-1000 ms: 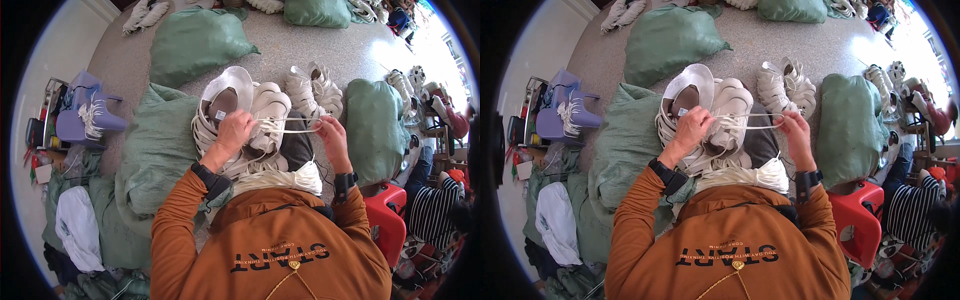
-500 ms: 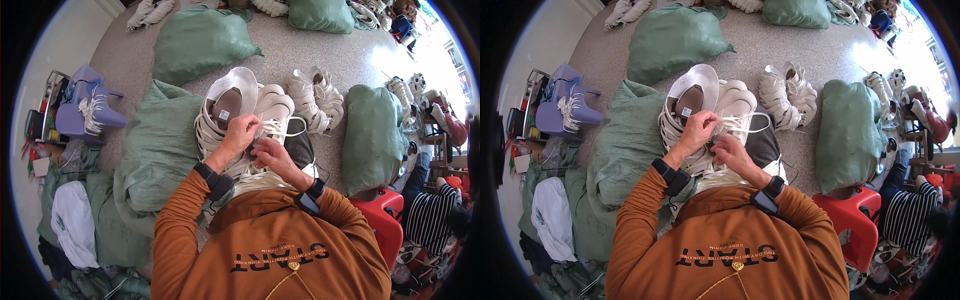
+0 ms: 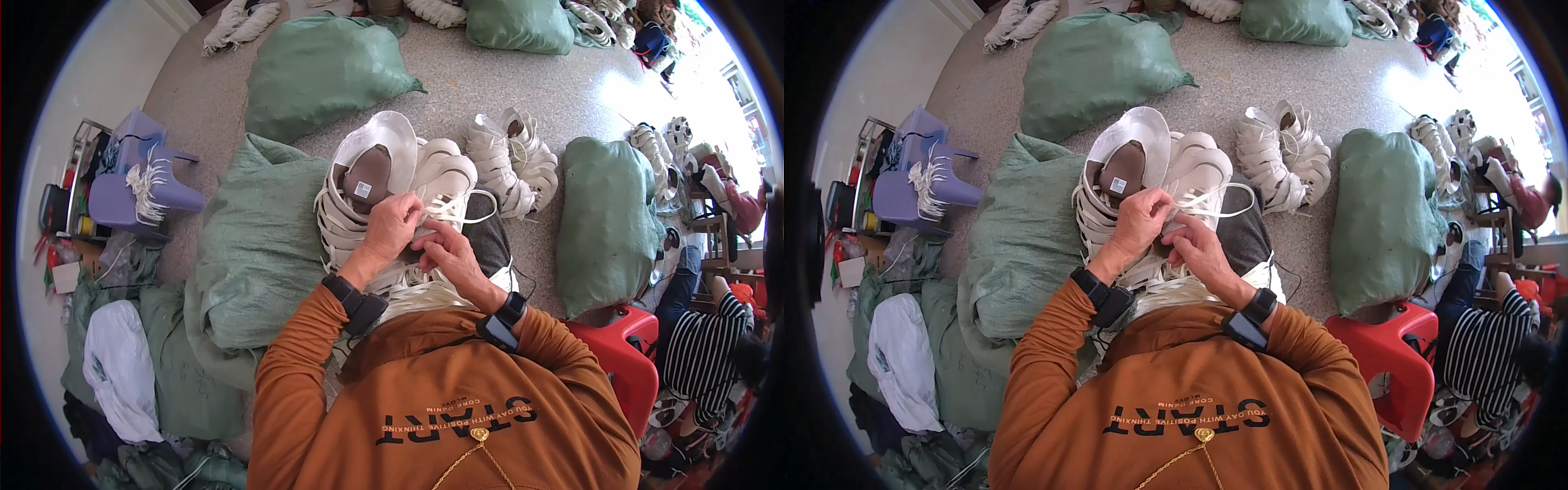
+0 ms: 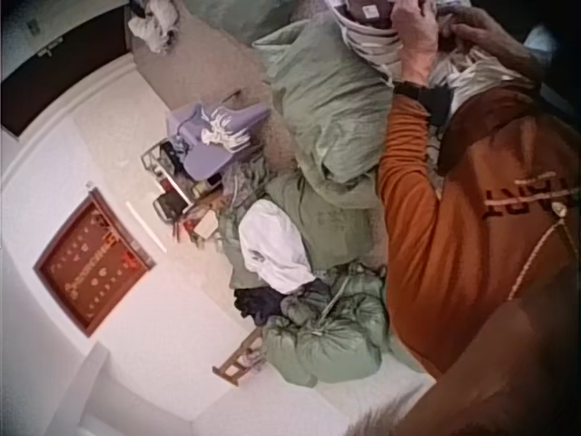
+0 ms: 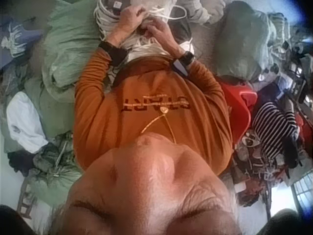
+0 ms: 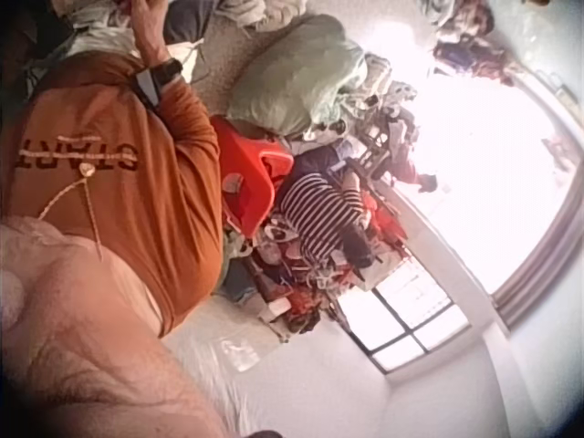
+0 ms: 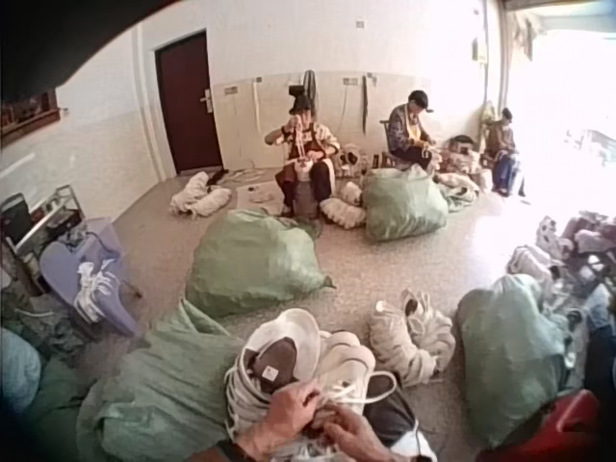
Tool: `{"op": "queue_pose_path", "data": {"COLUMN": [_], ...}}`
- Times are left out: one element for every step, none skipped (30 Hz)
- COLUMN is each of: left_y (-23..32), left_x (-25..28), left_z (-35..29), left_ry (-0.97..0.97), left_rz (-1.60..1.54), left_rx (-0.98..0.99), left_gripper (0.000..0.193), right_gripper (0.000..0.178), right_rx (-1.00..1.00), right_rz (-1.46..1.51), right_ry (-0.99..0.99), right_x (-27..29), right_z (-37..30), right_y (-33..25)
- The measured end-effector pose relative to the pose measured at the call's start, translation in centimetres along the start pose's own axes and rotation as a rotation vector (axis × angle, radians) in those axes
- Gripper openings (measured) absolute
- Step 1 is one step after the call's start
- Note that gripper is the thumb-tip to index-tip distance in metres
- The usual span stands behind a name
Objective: The person sits on the floor in a workshop and threads white shoelaces through the eyelets of a white sneaker. They pull the laces tight and adjust the fit, working on the shoe held in their hands.
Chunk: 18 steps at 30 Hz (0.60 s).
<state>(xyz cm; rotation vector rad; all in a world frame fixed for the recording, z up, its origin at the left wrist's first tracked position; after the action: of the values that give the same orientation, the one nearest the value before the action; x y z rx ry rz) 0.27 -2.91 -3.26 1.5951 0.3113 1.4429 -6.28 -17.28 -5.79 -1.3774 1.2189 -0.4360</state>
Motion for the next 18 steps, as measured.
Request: {"op": "queue_pose_path", "data": {"left_y": [0.0, -0.1, -0.2, -0.3, -0.5, -0.5, -0.5, -0.4, -0.2, 0.1, 0.5, 1.3, 1.8, 1.4, 0.8, 0.3, -0.3, -0.4], "left_x": [-0.1, -0.2, -0.2, -0.3, -0.5, -0.5, -0.5, -0.6, -0.6, -0.5, -0.4, -0.2, 0.0, -0.3, -0.7, -1.1, -1.5, -1.7], "left_z": [-0.2, -0.6, -1.1, -1.3, -1.3, -1.1, -1.1, -1.1, -0.9, -0.8, -1.1, -1.9, -2.3, -2.3, -2.5, -2.7, -2.8, -2.5], "left_ry": [0.011, 0.022, 0.033, 0.045, 0.03, 0.016, 0.003, -0.03, -0.06, -0.091, -0.052, -0.021, 0.01, -0.003, -0.011, -0.018, -0.006, 0.006], "left_rz": [0.054, 0.059, 0.064, 0.069, 0.095, 0.121, 0.146, 0.191, 0.236, 0.281, 0.301, 0.321, 0.342, 0.344, 0.343, 0.343, 0.332, 0.324], "left_rx": [-0.013, -0.039, -0.068, -0.096, -0.118, -0.139, -0.159, -0.167, -0.178, -0.188, -0.184, -0.181, -0.178, -0.158, -0.133, -0.107, -0.089, -0.077], "left_gripper": [0.009, 0.009, 0.009, 0.009, 0.009, 0.009, 0.009, 0.011, 0.013, 0.015, 0.017, 0.018, 0.02, 0.02, 0.021, 0.021, 0.02, 0.02], "right_gripper": [0.044, 0.043, 0.041, 0.04, 0.039, 0.038, 0.037, 0.036, 0.036, 0.036, 0.036, 0.036, 0.036, 0.036, 0.036, 0.034, 0.032, 0.031], "right_rx": [-0.009, -0.017, -0.025, -0.011, 0.002, 0.015, 0.01, 0.005, 0.002, 0.0, -0.002, -0.003, -0.009, -0.016, -0.028, -0.048, -0.068, -0.082], "right_rz": [-0.039, -0.078, -0.118, -0.13, -0.143, -0.157, -0.163, -0.169, -0.177, -0.171, -0.164, -0.152, -0.183, -0.214, -0.25, -0.269, -0.288, -0.308], "right_ry": [0.003, 0.006, 0.009, 0.006, 0.002, -0.004, 0.008, 0.02, 0.032, 0.033, 0.035, 0.04, 0.036, 0.031, 0.021, 0.014, 0.007, 0.002], "right_x": [0.2, 0.5, 0.7, 1.0, 1.2, 1.3, 1.5, 1.6, 1.7, 1.6, 1.4, 1.3, 1.4, 1.7, 1.6, 1.5, 1.3, 1.1], "right_z": [0.0, -0.1, -0.1, 0.1, 0.3, 0.4, 0.5, 0.6, 0.7, 0.7, 0.6, 0.5, 0.6, 0.9, 1.1, 1.3, 1.4, 1.7], "right_y": [0.1, 0.3, 0.4, 0.4, 0.4, 0.4, 0.5, 0.5, 0.3, 0.2, 0.0, 0.0, 0.0, -0.1, -0.4, -0.6, -0.9, -1.2]}}
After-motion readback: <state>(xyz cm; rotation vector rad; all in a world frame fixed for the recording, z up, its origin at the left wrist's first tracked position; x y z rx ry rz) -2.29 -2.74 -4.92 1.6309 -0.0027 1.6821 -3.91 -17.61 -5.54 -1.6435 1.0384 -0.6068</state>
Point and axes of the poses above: each hand's wrist, its own z-axis towards the middle knuckle, its own x-axis out of the back of the hand, y = z × x, the point moved 4 cm from there along z, towards the middle knuckle, and after that the axes turned 14 degrees about -y, right-handed, at the moved point
